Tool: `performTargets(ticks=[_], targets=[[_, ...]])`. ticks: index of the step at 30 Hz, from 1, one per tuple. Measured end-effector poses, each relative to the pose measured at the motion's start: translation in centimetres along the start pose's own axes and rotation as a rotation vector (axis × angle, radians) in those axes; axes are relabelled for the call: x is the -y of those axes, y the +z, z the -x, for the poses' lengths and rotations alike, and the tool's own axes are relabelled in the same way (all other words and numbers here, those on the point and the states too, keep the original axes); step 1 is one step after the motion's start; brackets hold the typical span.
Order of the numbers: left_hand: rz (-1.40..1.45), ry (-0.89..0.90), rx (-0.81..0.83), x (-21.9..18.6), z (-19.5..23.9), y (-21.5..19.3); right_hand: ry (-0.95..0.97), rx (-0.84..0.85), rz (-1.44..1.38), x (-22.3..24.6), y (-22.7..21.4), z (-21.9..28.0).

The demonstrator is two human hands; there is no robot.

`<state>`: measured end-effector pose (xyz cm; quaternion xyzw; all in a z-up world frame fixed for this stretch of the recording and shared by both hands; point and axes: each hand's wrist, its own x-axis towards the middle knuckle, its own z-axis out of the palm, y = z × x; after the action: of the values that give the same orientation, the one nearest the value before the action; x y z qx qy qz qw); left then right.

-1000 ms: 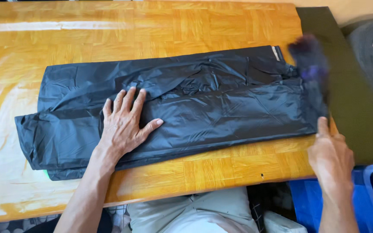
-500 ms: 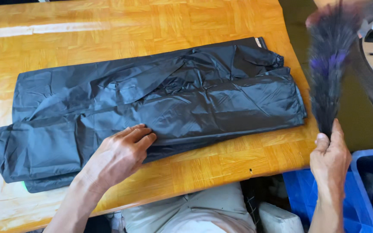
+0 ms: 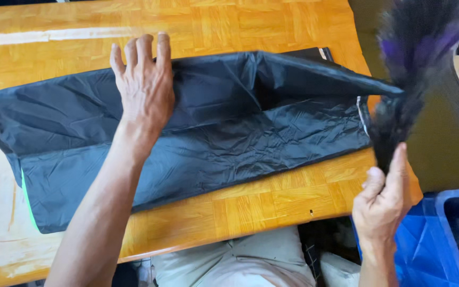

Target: The person folds a large black tarp on a wooden table. They first use a feather duster to smooth the surface, then fold the tarp into a long roll, and finally fold it into a compact square shape.

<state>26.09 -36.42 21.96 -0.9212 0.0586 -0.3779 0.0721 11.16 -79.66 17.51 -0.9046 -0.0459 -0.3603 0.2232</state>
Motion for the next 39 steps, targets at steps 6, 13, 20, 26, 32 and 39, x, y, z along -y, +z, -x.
performTargets(ticks=[6, 13, 20, 26, 32, 39], targets=[[0.074, -0.149, 0.127, -1.6, 6.2, -1.9, -0.322, 0.143, -0.162, 8.5, 1.4, -1.2], [0.277, -0.052, 0.298, -1.2, 11.1, 1.4, -0.474, 0.597, -0.080, 15.5, 6.0, -0.9], [0.422, -0.228, 0.748, -2.0, 7.0, -3.3, 0.011, 1.006, 0.322, 9.9, 4.5, -5.2], [0.349, -0.151, 0.539, -1.6, 9.5, 0.4, 0.482, 0.944, 0.655, 3.6, -0.1, -7.7], [0.431, -0.264, 0.394, 2.9, 9.0, -1.1, 0.181, 0.660, 0.436, 6.6, 0.1, -4.2], [0.295, -0.821, 0.337, 16.3, 14.6, -2.7, -0.114, 1.063, 0.118, 15.3, 5.9, 1.2]])
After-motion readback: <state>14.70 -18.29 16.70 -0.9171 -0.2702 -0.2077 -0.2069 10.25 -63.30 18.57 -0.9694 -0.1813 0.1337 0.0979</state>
